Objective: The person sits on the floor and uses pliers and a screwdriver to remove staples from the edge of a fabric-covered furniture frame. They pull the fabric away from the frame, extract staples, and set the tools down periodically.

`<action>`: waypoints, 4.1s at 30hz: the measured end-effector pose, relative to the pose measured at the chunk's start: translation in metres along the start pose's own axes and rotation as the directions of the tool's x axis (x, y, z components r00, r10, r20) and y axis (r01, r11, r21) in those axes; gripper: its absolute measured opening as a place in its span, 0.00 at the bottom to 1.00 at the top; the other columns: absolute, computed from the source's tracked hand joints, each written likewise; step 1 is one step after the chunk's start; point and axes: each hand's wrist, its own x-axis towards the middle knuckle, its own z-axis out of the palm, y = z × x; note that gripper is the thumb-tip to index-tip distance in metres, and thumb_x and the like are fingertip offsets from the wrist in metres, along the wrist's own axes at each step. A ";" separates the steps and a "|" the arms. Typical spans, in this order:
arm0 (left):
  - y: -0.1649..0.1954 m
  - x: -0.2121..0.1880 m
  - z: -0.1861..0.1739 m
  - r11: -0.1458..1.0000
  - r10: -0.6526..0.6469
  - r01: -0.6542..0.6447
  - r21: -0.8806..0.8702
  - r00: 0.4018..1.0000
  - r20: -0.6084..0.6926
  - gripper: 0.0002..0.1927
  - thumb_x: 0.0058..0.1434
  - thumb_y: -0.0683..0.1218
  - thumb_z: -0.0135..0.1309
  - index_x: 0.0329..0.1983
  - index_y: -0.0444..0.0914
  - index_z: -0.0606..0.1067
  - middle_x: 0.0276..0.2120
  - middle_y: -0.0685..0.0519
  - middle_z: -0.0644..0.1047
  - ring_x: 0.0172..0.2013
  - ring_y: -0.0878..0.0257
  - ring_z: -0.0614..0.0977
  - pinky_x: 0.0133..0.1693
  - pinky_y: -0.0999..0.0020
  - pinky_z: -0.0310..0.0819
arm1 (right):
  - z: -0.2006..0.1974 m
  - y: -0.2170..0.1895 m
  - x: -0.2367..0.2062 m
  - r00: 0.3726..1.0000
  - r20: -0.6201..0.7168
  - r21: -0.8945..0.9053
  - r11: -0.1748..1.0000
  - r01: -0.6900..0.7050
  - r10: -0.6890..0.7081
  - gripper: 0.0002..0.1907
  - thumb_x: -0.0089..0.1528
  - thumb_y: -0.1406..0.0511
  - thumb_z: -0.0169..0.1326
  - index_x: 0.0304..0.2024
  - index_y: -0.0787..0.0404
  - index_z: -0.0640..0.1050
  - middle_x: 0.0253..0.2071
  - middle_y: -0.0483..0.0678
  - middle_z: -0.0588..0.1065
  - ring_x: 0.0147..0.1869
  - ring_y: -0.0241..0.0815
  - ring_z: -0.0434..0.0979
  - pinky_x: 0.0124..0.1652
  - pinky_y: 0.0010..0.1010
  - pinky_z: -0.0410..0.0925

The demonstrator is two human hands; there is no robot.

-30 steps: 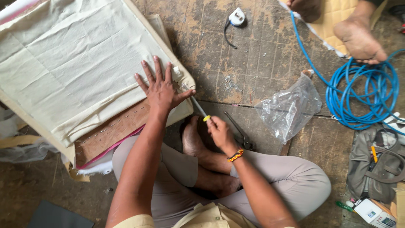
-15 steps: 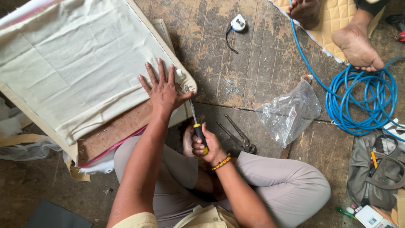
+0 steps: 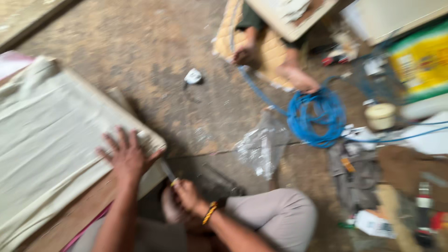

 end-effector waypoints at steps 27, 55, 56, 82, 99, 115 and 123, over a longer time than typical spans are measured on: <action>0.024 0.002 -0.012 0.980 0.077 -0.070 -0.185 0.997 0.030 0.32 0.53 0.73 0.55 0.55 0.54 0.77 0.72 0.42 0.59 0.73 0.33 0.45 0.63 0.23 0.30 | -0.042 0.022 -0.012 0.900 0.418 0.530 0.773 -0.350 0.121 0.25 0.72 0.42 0.43 0.40 0.54 0.72 0.23 0.39 0.66 0.20 0.31 0.64 0.20 0.24 0.59; 0.176 0.041 0.047 0.722 0.362 0.042 -0.690 0.827 0.429 0.23 0.70 0.57 0.48 0.53 0.34 0.77 0.39 0.42 0.82 0.40 0.51 0.84 0.46 0.55 0.77 | -0.117 -0.004 -0.127 0.951 -0.126 0.331 0.916 -0.228 0.282 0.22 0.69 0.47 0.45 0.42 0.59 0.74 0.24 0.41 0.69 0.21 0.30 0.66 0.22 0.23 0.61; 0.188 0.044 0.054 0.663 0.407 -0.041 -0.747 0.858 0.314 0.24 0.68 0.56 0.50 0.58 0.34 0.74 0.43 0.39 0.81 0.44 0.47 0.82 0.48 0.54 0.75 | -0.116 -0.002 -0.128 0.943 -0.136 0.336 0.909 -0.246 0.305 0.22 0.69 0.47 0.46 0.42 0.58 0.74 0.24 0.41 0.69 0.21 0.30 0.66 0.22 0.23 0.62; 0.020 -0.019 -0.058 0.840 -0.018 -0.025 -0.542 0.997 -0.074 0.17 0.64 0.50 0.60 0.48 0.34 0.81 0.50 0.41 0.80 0.40 0.48 0.85 0.43 0.57 0.80 | -0.182 -0.331 -0.161 0.547 -0.323 0.195 0.511 0.837 -0.772 0.15 0.75 0.63 0.51 0.62 0.62 0.70 0.35 0.48 0.72 0.30 0.34 0.72 0.30 0.27 0.67; 0.019 -0.024 -0.043 0.960 0.033 -0.038 -0.277 0.999 -0.020 0.19 0.55 0.52 0.65 0.48 0.42 0.83 0.50 0.48 0.80 0.48 0.47 0.78 0.52 0.57 0.73 | -0.105 0.023 -0.055 0.964 -0.080 -0.400 0.894 0.203 -0.254 0.21 0.62 0.62 0.60 0.53 0.57 0.68 0.31 0.52 0.76 0.29 0.46 0.77 0.26 0.39 0.68; -0.006 -0.010 -0.016 0.892 0.167 -0.200 -0.405 0.979 -0.115 0.11 0.51 0.45 0.62 0.36 0.36 0.82 0.34 0.40 0.80 0.40 0.41 0.79 0.43 0.49 0.74 | -0.103 0.009 -0.056 0.964 -0.020 -0.846 0.518 0.126 -0.267 0.27 0.62 0.59 0.57 0.62 0.58 0.65 0.30 0.64 0.76 0.35 0.68 0.77 0.35 0.55 0.70; -0.023 -0.014 -0.046 0.818 -0.097 0.062 -0.571 0.995 -0.032 0.05 0.60 0.42 0.59 0.38 0.37 0.81 0.36 0.41 0.79 0.37 0.43 0.81 0.41 0.52 0.75 | -0.104 -0.002 -0.056 0.987 0.004 -0.859 0.504 0.087 -0.163 0.24 0.62 0.60 0.56 0.58 0.62 0.70 0.41 0.64 0.78 0.45 0.67 0.79 0.44 0.54 0.71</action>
